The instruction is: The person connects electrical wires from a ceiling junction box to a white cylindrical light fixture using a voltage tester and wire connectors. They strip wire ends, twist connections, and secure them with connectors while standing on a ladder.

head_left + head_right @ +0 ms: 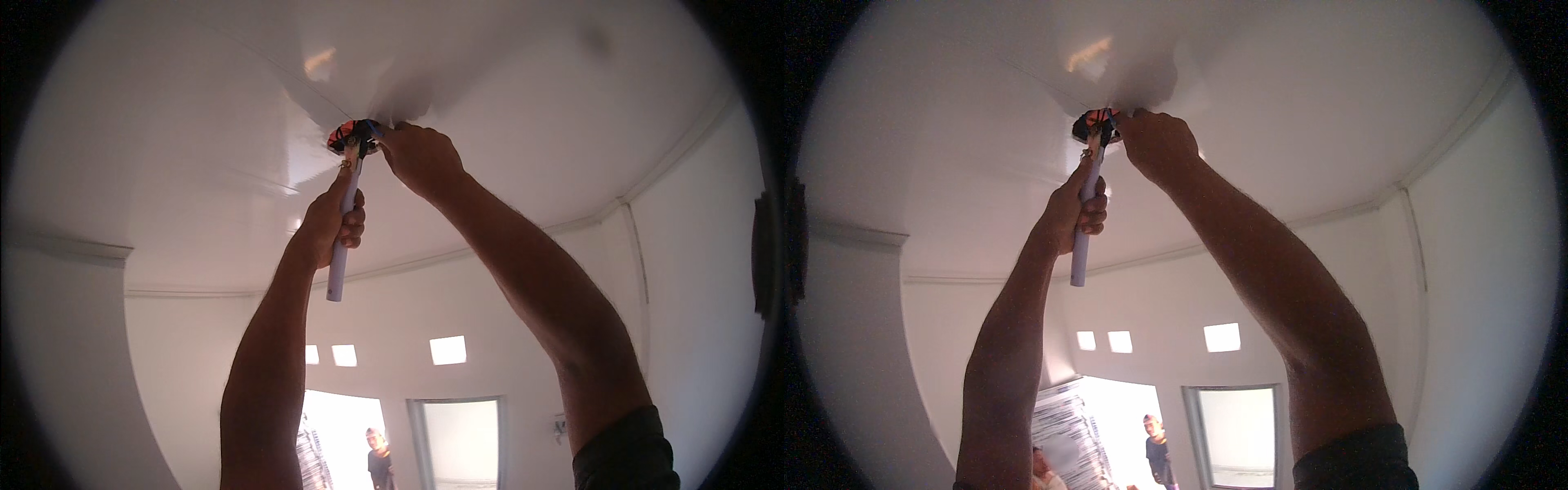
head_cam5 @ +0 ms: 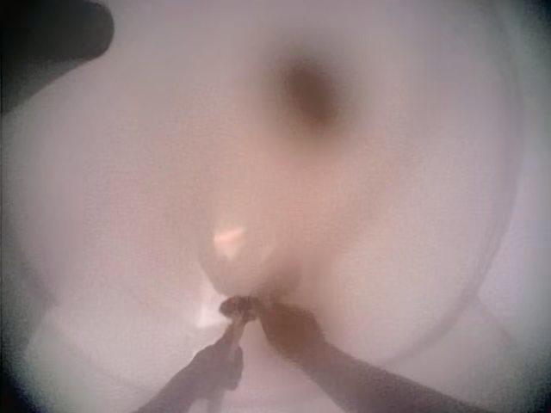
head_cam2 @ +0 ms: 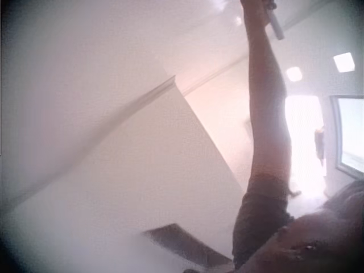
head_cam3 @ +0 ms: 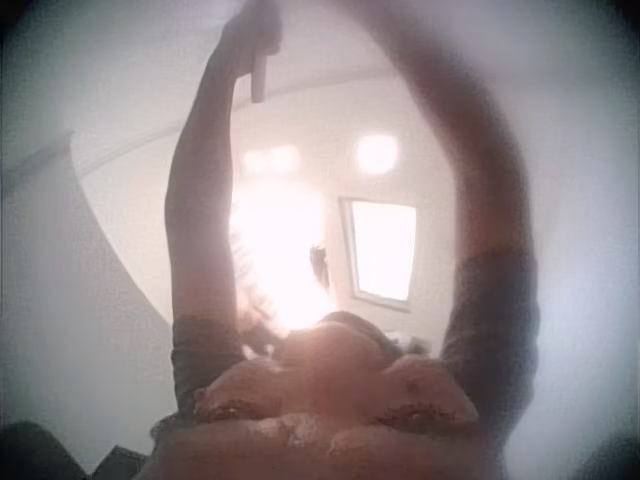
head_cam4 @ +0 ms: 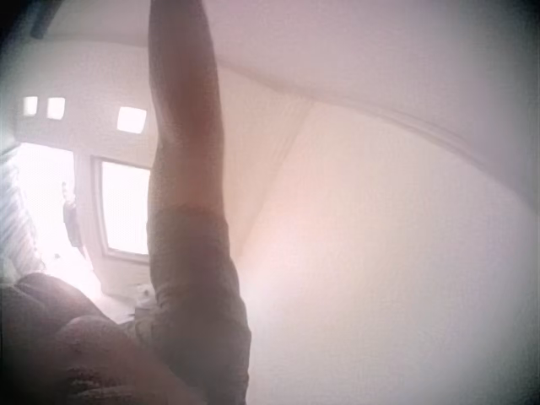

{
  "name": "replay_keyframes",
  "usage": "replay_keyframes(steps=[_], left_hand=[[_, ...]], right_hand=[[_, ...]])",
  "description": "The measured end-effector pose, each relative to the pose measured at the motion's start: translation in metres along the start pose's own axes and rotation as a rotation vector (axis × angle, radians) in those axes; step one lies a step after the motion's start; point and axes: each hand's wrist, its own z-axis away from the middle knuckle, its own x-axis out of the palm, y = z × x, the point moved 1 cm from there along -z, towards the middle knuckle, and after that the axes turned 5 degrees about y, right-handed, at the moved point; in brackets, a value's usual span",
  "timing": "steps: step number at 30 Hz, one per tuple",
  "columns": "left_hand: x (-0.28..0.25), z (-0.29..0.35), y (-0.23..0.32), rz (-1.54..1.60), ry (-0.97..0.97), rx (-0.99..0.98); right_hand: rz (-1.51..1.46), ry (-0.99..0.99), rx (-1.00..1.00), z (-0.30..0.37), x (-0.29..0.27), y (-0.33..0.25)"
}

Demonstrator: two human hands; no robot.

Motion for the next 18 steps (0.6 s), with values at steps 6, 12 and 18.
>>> replay_keyframes(steps=[6,12,18], left_hand=[[-0.005,-0.002,0.013,-0.202,0.11,0.057],[-0.019,0.0,0.027,-0.497,0.249,0.242],[-0.017,-0.008,0.016,-0.513,0.319,0.318]], right_hand=[[-0.194,0.156,0.072,0.005,0.015,-0.012],[-0.258,0.2,0.148,0.027,0.002,-0.046],[0.033,0.324,-0.104,0.026,0.008,-0.037]])
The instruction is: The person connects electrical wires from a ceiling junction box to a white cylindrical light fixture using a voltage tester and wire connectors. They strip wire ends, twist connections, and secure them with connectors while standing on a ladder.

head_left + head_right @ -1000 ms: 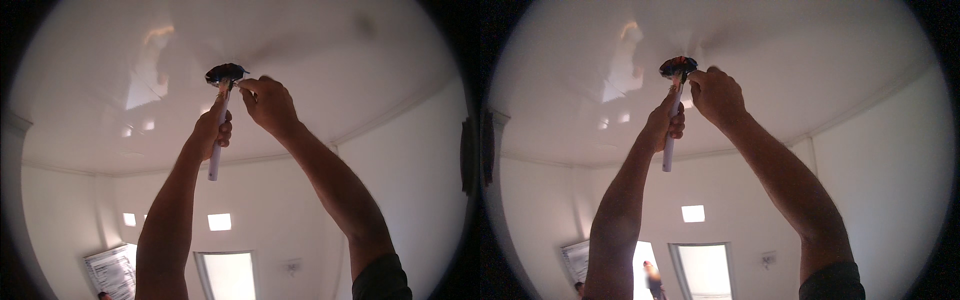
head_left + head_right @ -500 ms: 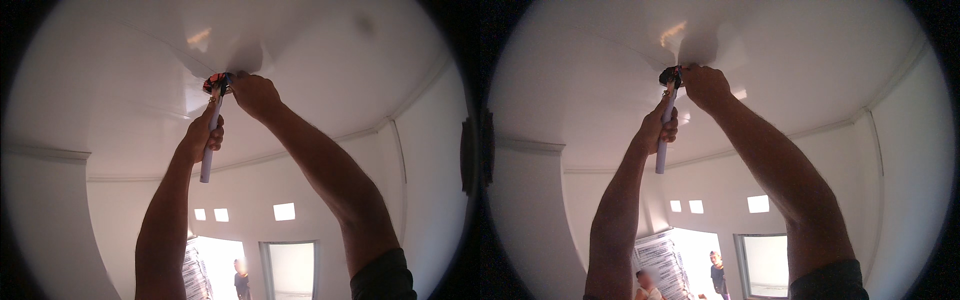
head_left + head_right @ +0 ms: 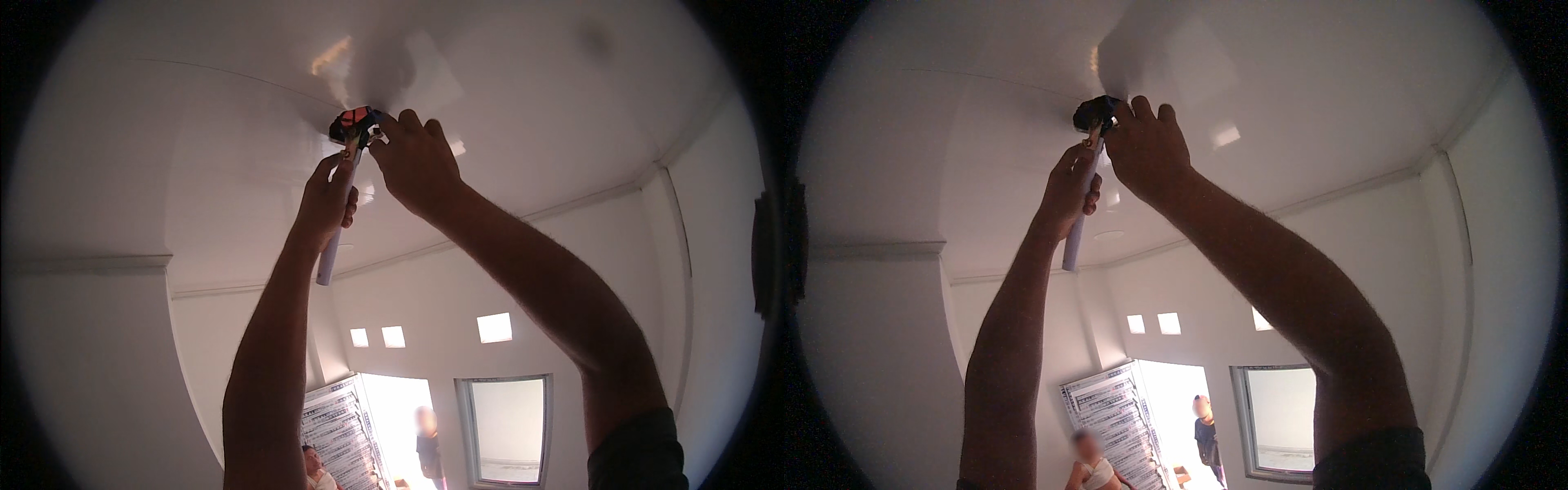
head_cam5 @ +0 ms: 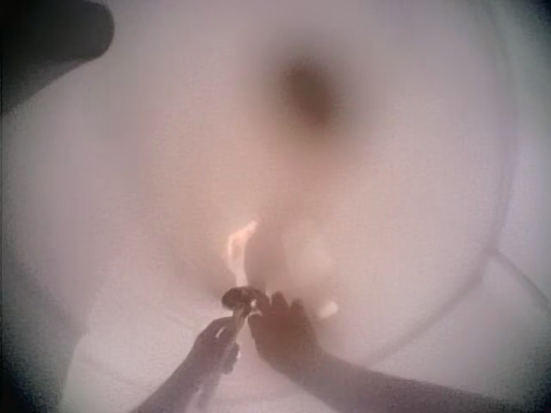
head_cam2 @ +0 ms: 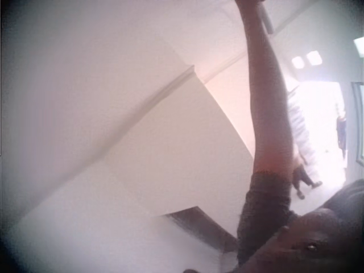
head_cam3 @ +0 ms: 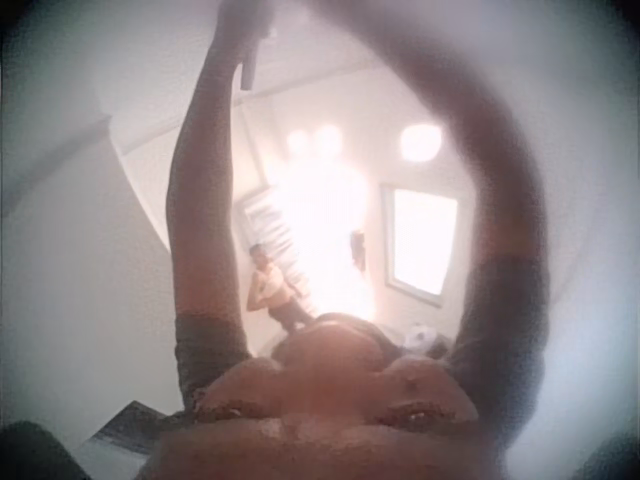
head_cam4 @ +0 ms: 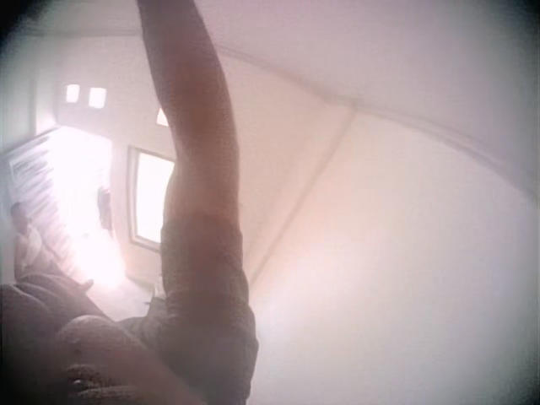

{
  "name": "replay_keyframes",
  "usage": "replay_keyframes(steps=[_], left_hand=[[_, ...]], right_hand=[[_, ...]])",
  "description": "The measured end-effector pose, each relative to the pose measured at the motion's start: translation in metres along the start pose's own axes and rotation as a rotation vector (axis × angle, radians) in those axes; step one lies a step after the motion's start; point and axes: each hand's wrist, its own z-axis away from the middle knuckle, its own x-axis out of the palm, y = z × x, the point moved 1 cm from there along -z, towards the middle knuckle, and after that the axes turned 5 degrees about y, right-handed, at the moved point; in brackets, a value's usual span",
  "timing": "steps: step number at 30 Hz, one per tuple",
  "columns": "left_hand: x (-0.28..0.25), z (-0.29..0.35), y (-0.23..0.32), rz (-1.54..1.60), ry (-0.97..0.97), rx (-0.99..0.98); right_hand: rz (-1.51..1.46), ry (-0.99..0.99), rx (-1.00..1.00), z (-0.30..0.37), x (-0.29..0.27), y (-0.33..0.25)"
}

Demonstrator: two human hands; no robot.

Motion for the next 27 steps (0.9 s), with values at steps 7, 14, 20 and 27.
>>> replay_keyframes(steps=[7,14,20,27], left_hand=[[-0.006,0.0,0.0,-0.004,-0.082,0.016],[-0.014,0.0,0.007,-0.025,-0.088,-0.005],[-0.021,-0.004,0.016,-0.082,-0.102,0.043],[-0.023,-0.002,0.028,-0.075,-0.102,-0.05]], right_hand=[[0.131,0.012,-0.267,-0.012,-0.009,-0.002],[-0.041,-0.189,-0.198,-0.018,-0.014,-0.001],[-0.194,-0.245,0.153,-0.01,-0.016,-0.032],[-0.278,0.119,-0.159,0.012,-0.014,0.029]])
